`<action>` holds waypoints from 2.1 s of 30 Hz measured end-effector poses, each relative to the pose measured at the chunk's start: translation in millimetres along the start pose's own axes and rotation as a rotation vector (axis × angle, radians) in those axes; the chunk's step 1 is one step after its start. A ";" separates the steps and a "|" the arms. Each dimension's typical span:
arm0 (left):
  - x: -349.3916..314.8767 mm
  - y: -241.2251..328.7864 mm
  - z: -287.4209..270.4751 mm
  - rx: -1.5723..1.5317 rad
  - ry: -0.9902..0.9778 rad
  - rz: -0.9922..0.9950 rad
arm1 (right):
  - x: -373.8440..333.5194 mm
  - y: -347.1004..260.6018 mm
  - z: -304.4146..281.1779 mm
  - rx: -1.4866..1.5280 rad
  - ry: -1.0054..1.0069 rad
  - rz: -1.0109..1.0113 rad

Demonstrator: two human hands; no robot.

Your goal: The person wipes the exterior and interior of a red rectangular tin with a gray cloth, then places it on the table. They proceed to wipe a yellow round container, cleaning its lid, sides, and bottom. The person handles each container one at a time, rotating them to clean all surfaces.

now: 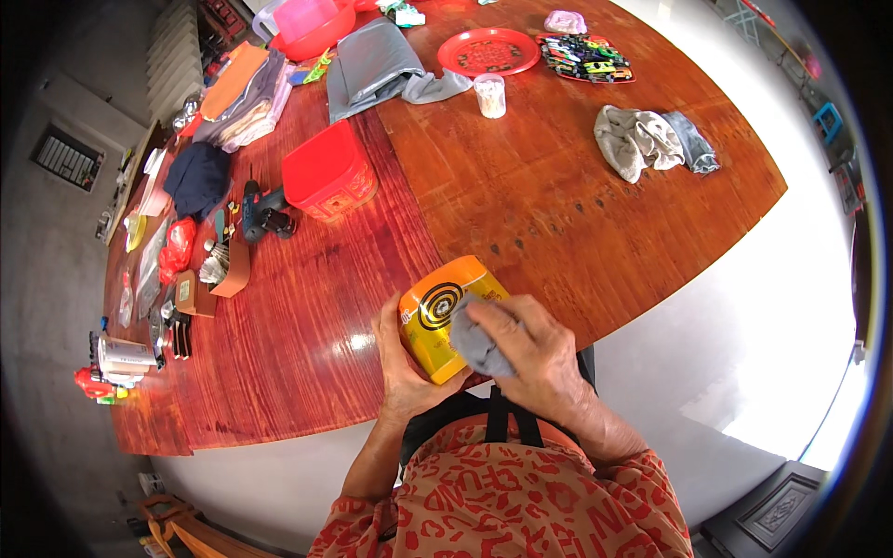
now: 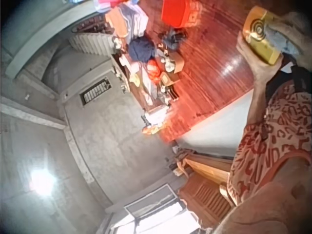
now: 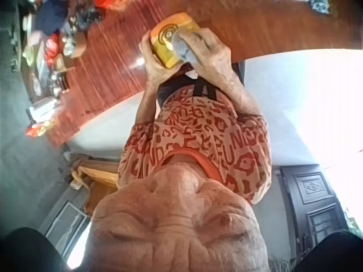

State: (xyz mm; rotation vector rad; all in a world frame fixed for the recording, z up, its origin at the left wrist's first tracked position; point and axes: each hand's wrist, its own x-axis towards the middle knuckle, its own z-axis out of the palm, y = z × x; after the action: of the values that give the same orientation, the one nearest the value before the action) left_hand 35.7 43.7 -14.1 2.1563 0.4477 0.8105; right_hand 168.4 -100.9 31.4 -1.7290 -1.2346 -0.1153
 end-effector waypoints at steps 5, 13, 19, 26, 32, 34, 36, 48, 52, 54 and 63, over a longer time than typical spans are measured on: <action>-2.9 -5.6 0.2 -0.024 0.012 0.037 | 1.5 28.7 -5.2 0.142 -0.037 0.217; -9.1 -18.9 -8.3 -0.015 -0.034 0.049 | 7.2 46.5 -1.6 0.277 -0.050 0.219; -13.4 -22.9 -10.4 -0.049 -0.071 -0.011 | 28.3 12.9 8.4 0.079 -0.083 -0.113; -11.4 -23.3 -11.3 -0.010 -0.094 0.005 | 39.7 35.7 20.5 0.176 -0.066 0.159; -11.9 -24.6 -11.9 0.009 -0.100 0.004 | 41.1 53.4 23.7 0.213 -0.081 0.323; -10.7 -22.8 -13.2 0.026 -0.107 0.011 | 39.6 55.2 25.4 0.141 -0.043 0.279; -11.0 -22.7 -13.6 0.003 -0.107 -0.011 | 37.2 44.2 19.8 0.084 -0.041 0.229; 11.9 32.2 -34.2 0.263 -0.185 -0.001 | 17.2 -6.0 13.1 -0.050 -0.099 -0.193; 12.2 30.3 -30.7 0.311 -0.260 -0.044 | 14.3 -12.9 22.0 -0.066 -0.100 -0.281; 11.6 25.8 -31.8 0.288 -0.250 -0.030 | 17.3 -8.4 20.6 0.019 -0.094 -0.157; 2.5 29.2 -15.1 0.135 -0.131 0.049 | 17.2 42.2 7.8 0.284 0.011 0.288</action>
State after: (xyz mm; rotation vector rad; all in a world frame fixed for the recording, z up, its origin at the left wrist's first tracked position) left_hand 28.8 34.7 16.8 2.3377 0.3935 0.6767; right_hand 205.7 -84.1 9.8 -1.6320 -0.9317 0.2109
